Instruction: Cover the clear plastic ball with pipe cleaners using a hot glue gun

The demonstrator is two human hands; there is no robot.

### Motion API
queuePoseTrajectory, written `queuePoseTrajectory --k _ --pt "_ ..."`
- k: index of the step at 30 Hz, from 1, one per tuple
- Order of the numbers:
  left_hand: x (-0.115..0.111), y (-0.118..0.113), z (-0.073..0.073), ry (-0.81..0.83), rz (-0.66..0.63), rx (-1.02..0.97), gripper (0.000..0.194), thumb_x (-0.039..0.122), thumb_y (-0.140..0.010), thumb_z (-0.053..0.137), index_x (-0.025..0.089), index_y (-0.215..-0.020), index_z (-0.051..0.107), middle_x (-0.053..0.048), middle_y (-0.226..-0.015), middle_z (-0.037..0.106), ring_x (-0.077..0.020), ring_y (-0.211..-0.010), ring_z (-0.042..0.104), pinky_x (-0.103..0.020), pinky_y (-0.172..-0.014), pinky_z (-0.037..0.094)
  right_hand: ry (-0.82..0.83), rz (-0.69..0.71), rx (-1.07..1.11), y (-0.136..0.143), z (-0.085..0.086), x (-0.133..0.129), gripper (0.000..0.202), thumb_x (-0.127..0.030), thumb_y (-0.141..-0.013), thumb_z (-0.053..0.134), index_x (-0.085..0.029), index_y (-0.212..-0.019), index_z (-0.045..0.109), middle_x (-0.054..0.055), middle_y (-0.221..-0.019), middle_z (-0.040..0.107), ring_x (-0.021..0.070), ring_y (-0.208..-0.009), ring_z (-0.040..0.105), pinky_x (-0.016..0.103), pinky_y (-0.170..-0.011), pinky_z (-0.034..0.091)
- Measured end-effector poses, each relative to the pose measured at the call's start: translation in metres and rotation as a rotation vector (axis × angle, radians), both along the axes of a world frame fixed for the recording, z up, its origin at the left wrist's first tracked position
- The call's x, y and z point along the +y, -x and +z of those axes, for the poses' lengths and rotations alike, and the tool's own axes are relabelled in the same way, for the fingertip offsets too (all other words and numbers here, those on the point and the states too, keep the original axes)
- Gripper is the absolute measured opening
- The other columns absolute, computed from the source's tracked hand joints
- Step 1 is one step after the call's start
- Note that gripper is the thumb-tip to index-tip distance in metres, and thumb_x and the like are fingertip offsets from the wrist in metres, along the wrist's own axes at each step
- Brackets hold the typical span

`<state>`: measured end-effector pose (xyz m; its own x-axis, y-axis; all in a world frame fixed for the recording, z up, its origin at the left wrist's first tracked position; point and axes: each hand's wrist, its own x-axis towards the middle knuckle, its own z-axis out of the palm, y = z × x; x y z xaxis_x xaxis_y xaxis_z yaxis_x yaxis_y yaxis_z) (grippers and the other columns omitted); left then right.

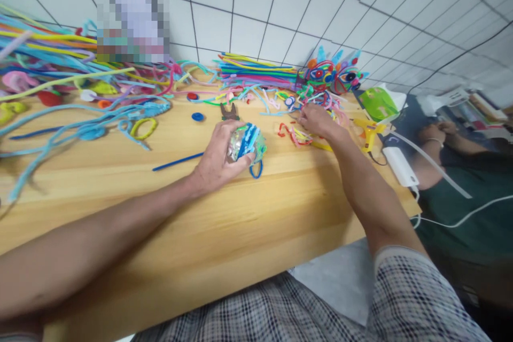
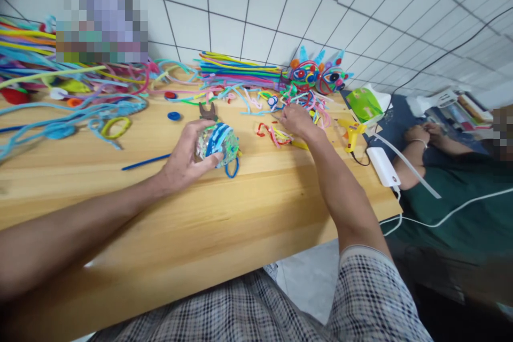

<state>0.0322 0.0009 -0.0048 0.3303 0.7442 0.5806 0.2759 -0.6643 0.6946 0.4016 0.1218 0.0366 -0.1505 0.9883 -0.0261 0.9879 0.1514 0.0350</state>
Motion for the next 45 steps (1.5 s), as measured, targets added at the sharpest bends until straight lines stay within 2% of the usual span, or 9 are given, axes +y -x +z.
queuePoseTrajectory --k 4,7,9,12,16,24,37,41,45 --pt "0.001 -0.002 -0.002 -0.018 -0.015 -0.032 0.062 0.045 -0.102 0.079 0.031 -0.155 0.05 -0.016 -0.15 0.063 -0.0383 -0.144 0.064 -0.07 -0.123 0.058 -0.122 0.008 0.244 0.008 0.023 -0.014 0.016 -0.021 -0.095 0.069 -0.025 -0.081 0.064 0.01 -0.087 0.077 0.0274 -0.085 0.067 0.04 -0.084 0.052" --pt "0.002 -0.003 -0.003 -0.012 -0.024 -0.045 0.063 0.047 -0.101 0.08 0.032 -0.155 0.05 -0.015 -0.15 0.063 -0.0384 -0.146 0.063 -0.069 -0.125 0.057 -0.273 0.043 0.503 0.027 0.046 -0.048 0.002 -0.027 -0.098 0.071 -0.026 -0.097 0.07 0.004 -0.09 0.08 0.0237 -0.08 0.069 0.037 -0.08 0.054" --pt "0.002 -0.003 -0.003 -0.013 -0.022 -0.04 0.063 0.047 -0.102 0.08 0.034 -0.155 0.05 -0.015 -0.15 0.063 -0.0382 -0.147 0.063 -0.069 -0.125 0.057 -0.333 0.14 0.645 0.046 0.057 -0.078 0.006 -0.028 -0.1 0.071 -0.027 -0.105 0.074 0.002 -0.091 0.081 0.0215 -0.079 0.072 0.036 -0.08 0.057" --pt "0.002 -0.002 -0.002 -0.007 -0.016 -0.022 0.063 0.046 -0.102 0.078 0.033 -0.156 0.049 -0.015 -0.151 0.063 -0.0377 -0.146 0.063 -0.068 -0.125 0.057 -0.316 0.272 0.742 0.079 0.057 -0.122 0.007 -0.032 -0.101 0.075 -0.029 -0.105 0.08 0.0 -0.087 0.082 0.02 -0.075 0.074 0.035 -0.077 0.06" --pt "0.001 -0.001 0.0 -0.009 -0.022 0.004 0.064 0.046 -0.103 0.077 0.029 -0.157 0.047 -0.015 -0.152 0.063 -0.0367 -0.146 0.062 -0.065 -0.125 0.056 -0.285 0.405 0.872 0.109 0.036 -0.156 0.004 -0.03 -0.1 0.079 -0.031 -0.097 0.082 -0.001 -0.084 0.085 0.0168 -0.069 0.076 0.029 -0.065 0.057" --pt "0.002 -0.002 -0.002 -0.037 0.003 -0.005 0.066 0.049 -0.101 0.078 0.029 -0.157 0.049 -0.014 -0.151 0.064 -0.035 -0.145 0.063 -0.057 -0.124 0.056 -0.221 0.401 0.918 0.118 0.014 -0.154 0.008 -0.03 -0.1 0.078 -0.028 -0.093 0.081 -0.003 -0.075 0.083 0.0127 -0.056 0.065 0.026 -0.057 0.051" --pt "0.0 0.0 0.001 -0.01 -0.02 -0.008 0.062 0.053 -0.105 0.076 0.035 -0.158 0.048 -0.015 -0.153 0.064 -0.038 -0.148 0.062 -0.066 -0.124 0.055 -0.231 0.349 0.942 0.122 0.007 -0.155 0.013 -0.036 -0.102 0.077 -0.028 -0.093 0.081 -0.003 -0.071 0.078 0.0121 -0.053 0.056 0.026 -0.053 0.044" --pt "0.0 0.0 0.001 -0.027 -0.018 -0.012 0.064 0.054 -0.105 0.075 0.031 -0.158 0.049 -0.015 -0.153 0.064 -0.0378 -0.147 0.063 -0.064 -0.125 0.055 -0.246 0.351 0.975 0.124 0.006 -0.156 0.011 -0.031 -0.101 0.077 -0.027 -0.091 0.081 -0.004 -0.07 0.077 0.0112 -0.052 0.054 0.026 -0.053 0.042" --pt "0.0 0.0 0.0 -0.02 0.001 0.009 0.065 0.062 -0.107 0.072 0.032 -0.159 0.048 -0.016 -0.155 0.062 -0.0379 -0.151 0.06 -0.066 -0.127 0.054 -0.226 0.33 0.973 0.125 0.006 -0.157 0.016 -0.036 -0.102 0.076 -0.027 -0.089 0.08 -0.004 -0.068 0.076 0.0118 -0.052 0.053 0.027 -0.053 0.044"
